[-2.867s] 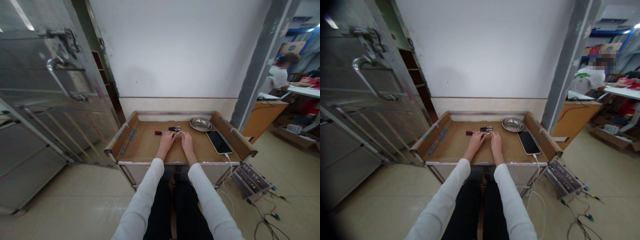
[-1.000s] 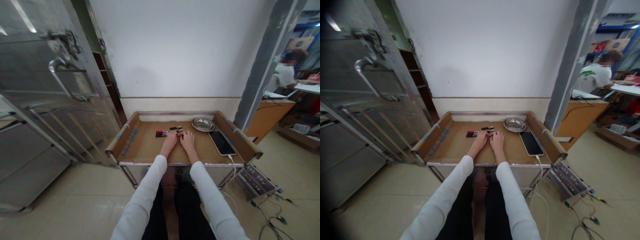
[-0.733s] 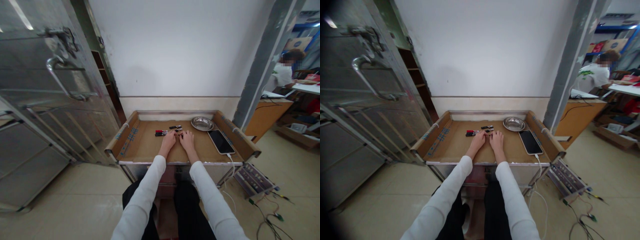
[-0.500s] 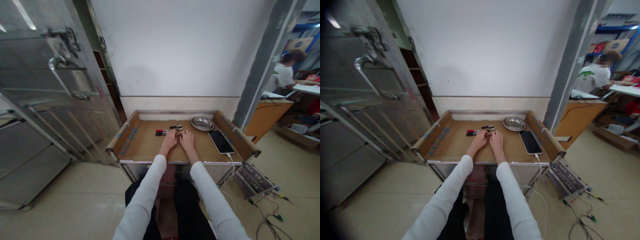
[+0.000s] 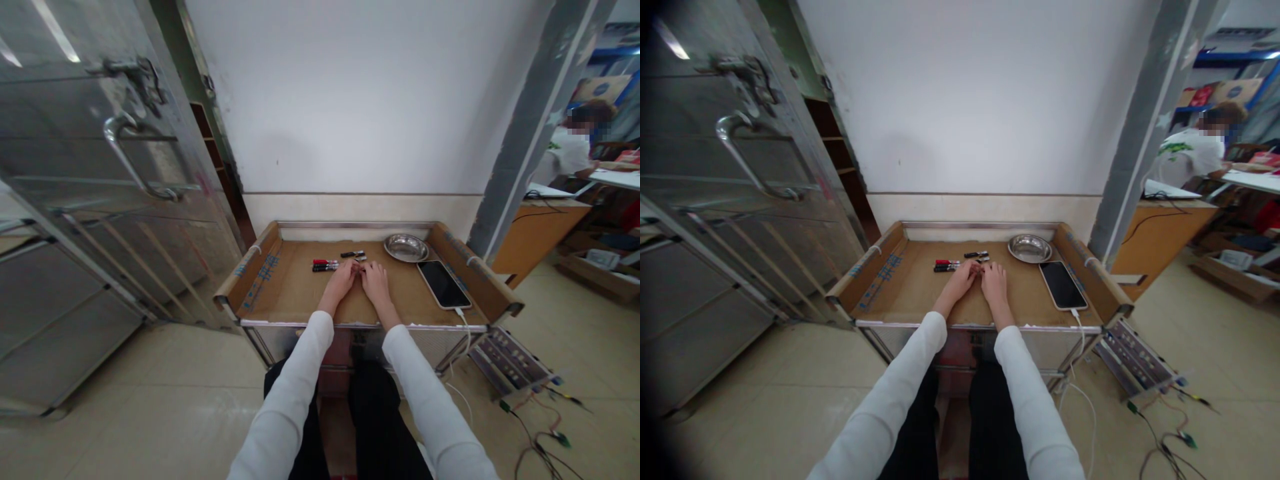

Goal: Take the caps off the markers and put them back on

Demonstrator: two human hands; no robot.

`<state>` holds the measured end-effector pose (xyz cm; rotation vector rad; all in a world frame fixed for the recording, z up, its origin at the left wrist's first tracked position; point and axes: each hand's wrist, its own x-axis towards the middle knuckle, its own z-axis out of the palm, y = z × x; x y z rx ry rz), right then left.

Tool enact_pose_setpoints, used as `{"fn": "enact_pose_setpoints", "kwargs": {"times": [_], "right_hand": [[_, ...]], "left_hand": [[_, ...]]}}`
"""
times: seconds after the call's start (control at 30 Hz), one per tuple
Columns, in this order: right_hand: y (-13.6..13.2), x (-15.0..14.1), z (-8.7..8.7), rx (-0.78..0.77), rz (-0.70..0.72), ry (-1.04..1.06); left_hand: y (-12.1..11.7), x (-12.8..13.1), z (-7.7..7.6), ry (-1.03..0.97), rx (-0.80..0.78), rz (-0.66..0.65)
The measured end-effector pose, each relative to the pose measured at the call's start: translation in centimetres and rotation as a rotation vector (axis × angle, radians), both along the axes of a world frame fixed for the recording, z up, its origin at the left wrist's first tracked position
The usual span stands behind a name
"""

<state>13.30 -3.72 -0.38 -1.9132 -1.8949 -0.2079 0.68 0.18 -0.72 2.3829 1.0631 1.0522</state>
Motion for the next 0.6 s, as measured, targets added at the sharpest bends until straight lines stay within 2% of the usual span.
{"fn": "enact_pose_setpoints", "kwargs": {"times": [0.2,0.3,0.4,0.6], "right_hand": [[0.3,0.3,-0.1,0.019,0.113,0.076],[0.3,0.5,-0.1,0.041,0.075,0.111],[0.2,0.6,-0.1,0.072,0.023,0.171],[-0.2,0.5,0.3,0.098,-0.1,0.248]], "left_hand": [[-0.3,0.0,0.4,-0.031,0.027,0.054],[-0.9,0.0,0.9,0.035,0.077,0.084],[-1.2,0.1,1.0,0.136,0.122,0.173],[-1.2,0.2,0.9,0.234,0.097,0.261]]}}
